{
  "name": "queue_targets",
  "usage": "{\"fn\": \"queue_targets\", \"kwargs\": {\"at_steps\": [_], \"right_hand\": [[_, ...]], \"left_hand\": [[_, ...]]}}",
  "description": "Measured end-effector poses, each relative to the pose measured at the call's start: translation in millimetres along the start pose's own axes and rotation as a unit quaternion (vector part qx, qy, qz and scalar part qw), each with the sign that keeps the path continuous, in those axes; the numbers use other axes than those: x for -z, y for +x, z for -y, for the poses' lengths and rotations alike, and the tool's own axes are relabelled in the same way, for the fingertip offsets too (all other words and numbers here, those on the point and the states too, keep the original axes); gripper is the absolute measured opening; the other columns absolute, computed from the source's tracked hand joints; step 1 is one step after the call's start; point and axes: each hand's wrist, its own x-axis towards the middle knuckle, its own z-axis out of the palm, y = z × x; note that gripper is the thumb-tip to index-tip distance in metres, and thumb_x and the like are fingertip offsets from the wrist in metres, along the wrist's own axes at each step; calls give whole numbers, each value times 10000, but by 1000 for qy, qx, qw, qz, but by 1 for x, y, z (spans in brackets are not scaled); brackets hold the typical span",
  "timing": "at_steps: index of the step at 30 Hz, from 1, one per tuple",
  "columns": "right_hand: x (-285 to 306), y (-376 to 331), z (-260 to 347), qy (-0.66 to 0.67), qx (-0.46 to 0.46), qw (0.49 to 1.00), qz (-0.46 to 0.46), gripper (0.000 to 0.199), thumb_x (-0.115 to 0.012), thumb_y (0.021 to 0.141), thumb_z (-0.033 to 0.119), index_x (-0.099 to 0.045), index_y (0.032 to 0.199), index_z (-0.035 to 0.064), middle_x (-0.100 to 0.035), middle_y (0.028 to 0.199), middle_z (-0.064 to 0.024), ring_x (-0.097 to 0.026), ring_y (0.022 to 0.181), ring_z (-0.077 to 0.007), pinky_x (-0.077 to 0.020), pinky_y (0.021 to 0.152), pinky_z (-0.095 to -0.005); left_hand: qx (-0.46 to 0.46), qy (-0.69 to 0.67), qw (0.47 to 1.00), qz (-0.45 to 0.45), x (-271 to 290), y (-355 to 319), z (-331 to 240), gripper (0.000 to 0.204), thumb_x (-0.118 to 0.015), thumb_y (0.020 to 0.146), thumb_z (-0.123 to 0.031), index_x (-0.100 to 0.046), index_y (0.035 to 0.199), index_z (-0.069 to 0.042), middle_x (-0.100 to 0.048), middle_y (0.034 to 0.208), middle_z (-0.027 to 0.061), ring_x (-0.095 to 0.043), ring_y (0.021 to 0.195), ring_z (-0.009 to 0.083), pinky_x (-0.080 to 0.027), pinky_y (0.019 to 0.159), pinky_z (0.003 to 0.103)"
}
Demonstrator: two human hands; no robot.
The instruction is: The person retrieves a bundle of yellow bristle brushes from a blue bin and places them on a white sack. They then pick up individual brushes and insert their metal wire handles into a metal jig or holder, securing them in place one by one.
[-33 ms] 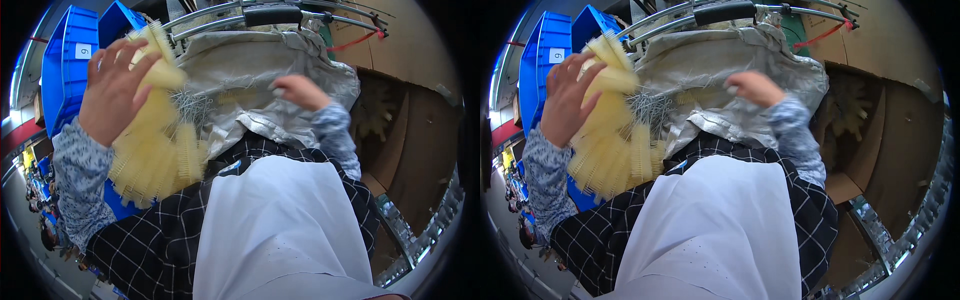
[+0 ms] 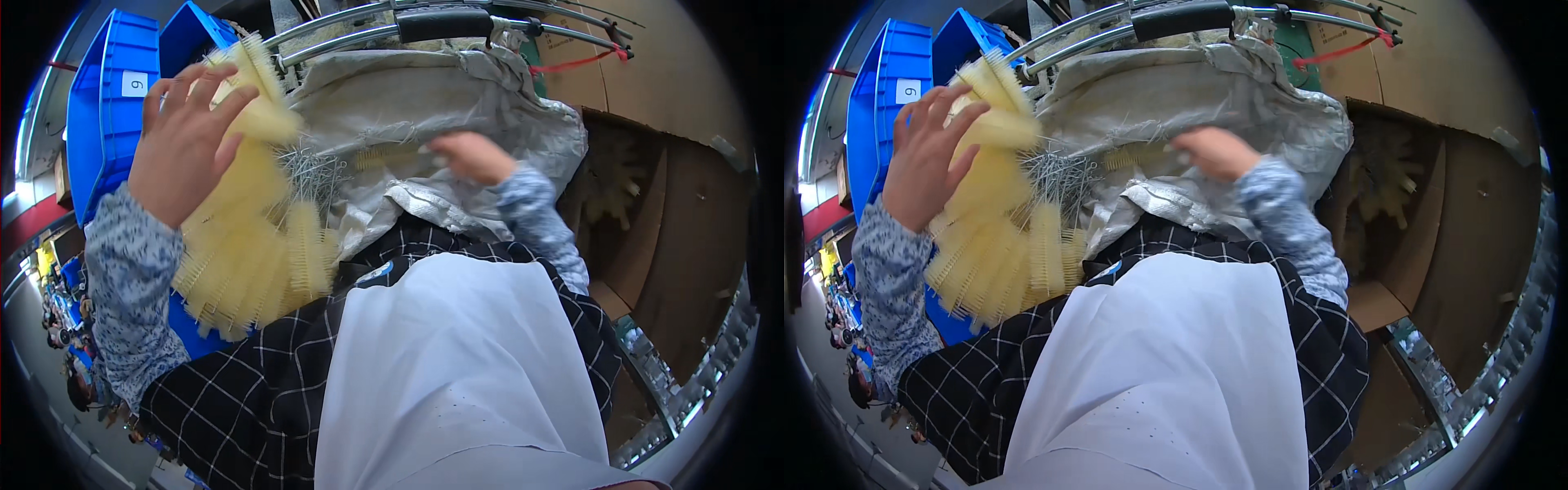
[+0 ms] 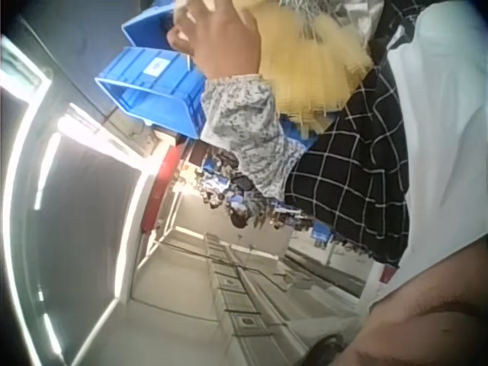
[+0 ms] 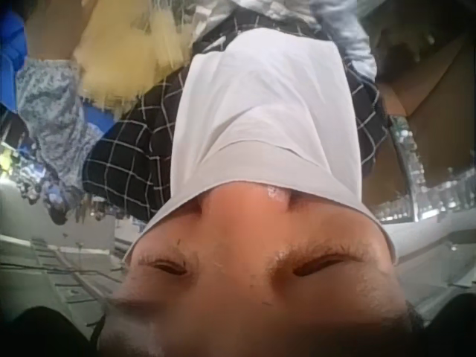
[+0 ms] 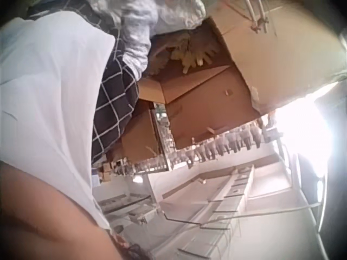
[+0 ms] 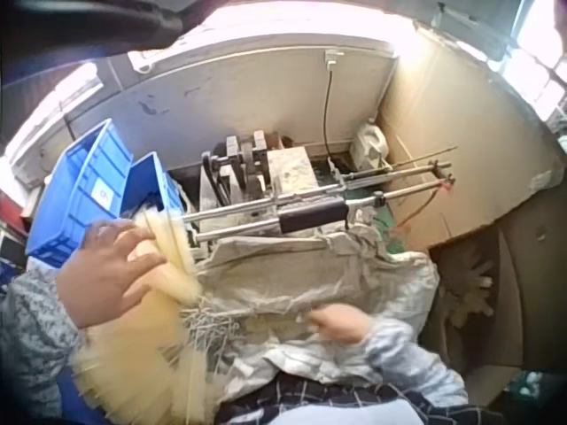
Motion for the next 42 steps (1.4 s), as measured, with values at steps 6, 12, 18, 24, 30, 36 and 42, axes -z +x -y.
{"fn": "queue_targets", "kwargs": {"at_steps": [6, 12, 18, 24, 30, 36, 42], "right_hand": [[-58, 23, -20, -179, 0, 983, 34, 405, -405, 814, 70, -425, 1207, 163, -537, 1062, -146, -527, 977, -291, -413, 847, -363], [2, -18, -33, -158, -53, 986, 3, 355, -460, 788, 76, -504, 1135, 136, -552, 1031, -153, -522, 995, -300, -409, 867, -369], [47, -15, 52, -23, 133, 988, -79, 464, -570, 712, 55, -455, 1162, 48, -491, 1110, -148, -420, 1099, -308, -358, 932, -392], [51, 30, 130, 238, 258, 909, -224, 563, -634, 758, 136, -352, 1234, 35, -494, 1118, -112, -446, 1078, -235, -356, 927, -329], [35, 30, 142, 517, 175, 833, -89, 322, -603, 806, 163, -514, 1090, 42, -594, 943, -84, -558, 854, -142, -460, 738, -277], [125, 96, 14, -227, -3, 846, -483, 292, -559, 716, 26, -589, 962, 179, -564, 763, -38, -545, 709, -232, -456, 641, -334], [151, 127, -13, -308, -74, 843, -435, 235, -506, 781, 164, -573, 999, 218, -561, 803, -12, -517, 802, -219, -421, 724, -367]], "left_hand": [[25, -109, 980, 165, -15, 14, 16, 330, -604, 689, -91, -511, 1005, -97, -523, 953, 67, -490, 939, 247, -379, 834, 354], [-12, -129, 986, 103, -12, 5, 24, 312, -580, 657, -40, -519, 955, -108, -522, 843, 61, -520, 858, 233, -391, 791, 359], [-84, -90, 992, 9, 1, 8, 15, 388, -611, 579, 45, -507, 928, -91, -497, 834, 63, -515, 820, 233, -394, 787, 341], [-120, -272, 952, -67, 40, 25, -20, 410, -618, 563, 79, -480, 920, -68, -469, 843, 97, -545, 704, 237, -475, 568, 306], [-78, -204, 970, -103, 23, 20, -37, 562, -646, 591, 1, -468, 1116, -94, -481, 1089, 122, -515, 924, 261, -422, 790, 365], [-168, -165, 947, 219, 20, -51, -71, 485, -574, 686, -143, -478, 1160, -176, -406, 1258, 82, -445, 1050, 236, -313, 917, 387], [-198, -143, 931, 270, -13, -68, -88, 325, -528, 728, -188, -550, 1052, -175, -416, 1243, 79, -472, 958, 210, -341, 857, 346]]}}
